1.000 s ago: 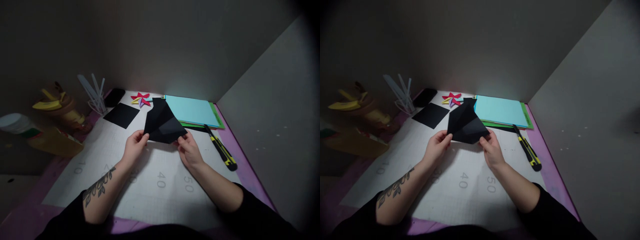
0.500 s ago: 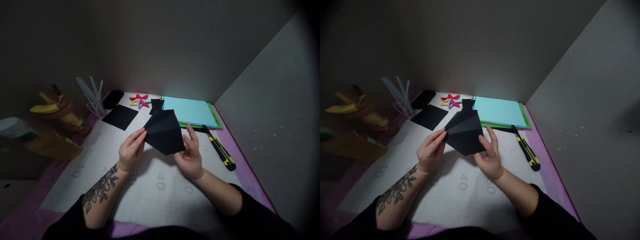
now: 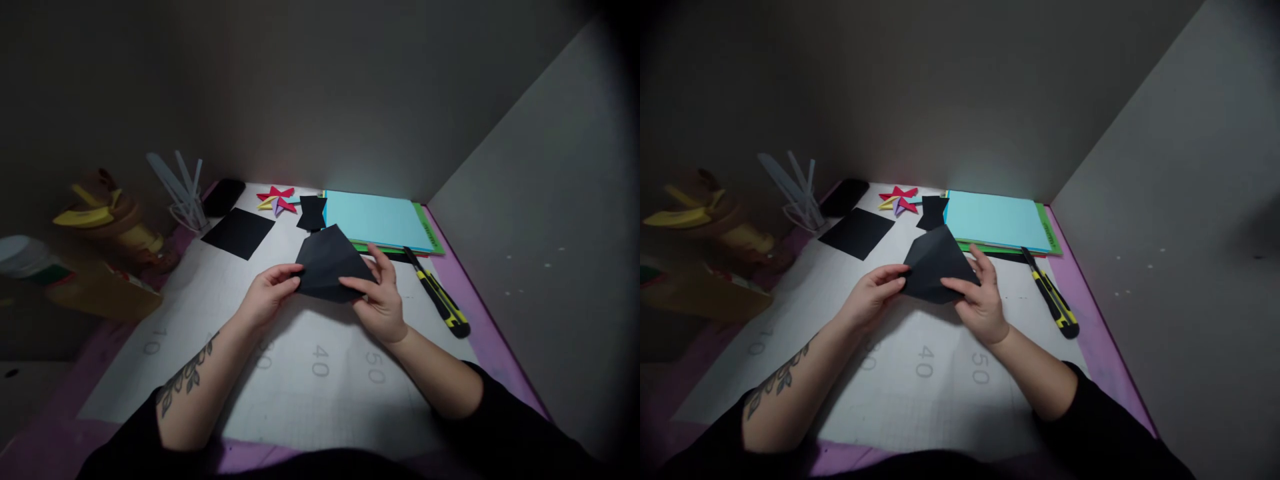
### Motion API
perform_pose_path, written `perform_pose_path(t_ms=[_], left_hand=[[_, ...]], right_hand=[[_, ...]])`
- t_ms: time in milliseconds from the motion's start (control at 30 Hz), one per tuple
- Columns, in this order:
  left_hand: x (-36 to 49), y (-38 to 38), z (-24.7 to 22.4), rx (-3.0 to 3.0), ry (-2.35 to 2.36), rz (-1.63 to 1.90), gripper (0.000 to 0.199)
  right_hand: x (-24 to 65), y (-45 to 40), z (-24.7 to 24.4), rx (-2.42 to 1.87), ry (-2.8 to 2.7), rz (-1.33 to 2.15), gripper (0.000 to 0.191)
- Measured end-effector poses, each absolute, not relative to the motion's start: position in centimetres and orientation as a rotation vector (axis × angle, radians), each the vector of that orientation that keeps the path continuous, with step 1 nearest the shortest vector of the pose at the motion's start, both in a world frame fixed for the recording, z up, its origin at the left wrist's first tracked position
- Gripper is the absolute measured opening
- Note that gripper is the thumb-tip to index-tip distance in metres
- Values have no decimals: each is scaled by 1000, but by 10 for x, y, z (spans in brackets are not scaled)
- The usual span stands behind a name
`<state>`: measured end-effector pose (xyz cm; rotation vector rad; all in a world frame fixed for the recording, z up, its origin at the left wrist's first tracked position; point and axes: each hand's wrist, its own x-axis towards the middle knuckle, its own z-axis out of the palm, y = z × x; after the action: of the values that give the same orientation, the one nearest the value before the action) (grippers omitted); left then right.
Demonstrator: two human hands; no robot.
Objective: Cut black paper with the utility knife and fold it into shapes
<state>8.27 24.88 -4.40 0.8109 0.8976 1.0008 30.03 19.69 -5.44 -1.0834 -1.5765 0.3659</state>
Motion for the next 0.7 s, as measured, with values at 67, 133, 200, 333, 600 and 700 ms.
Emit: perform_pose_path(t_ms=[67,133,200,333,600,700], left_hand=[[83,250,-47,773,916,1018,29],[85,249,-49,740,932,1101,30],[89,246,-51,715,930,1156,35],[100,236,-54,739,898,1105,41],[106,223,-55,1016,889,958,37],[107,220,-52,1076,882,923,35]], right_hand=[[293,200,-57,-1085,-1393,454,55],[285,203,-59,-1063,-1197,641,80],[278,204,-62,-1032,-1065,902,87],[268,204,-71,-1108,-1039,1313,41],[265,203,-79,-1118,-999,1317,36],[264,203,-76,-1129,-941,1332,34]])
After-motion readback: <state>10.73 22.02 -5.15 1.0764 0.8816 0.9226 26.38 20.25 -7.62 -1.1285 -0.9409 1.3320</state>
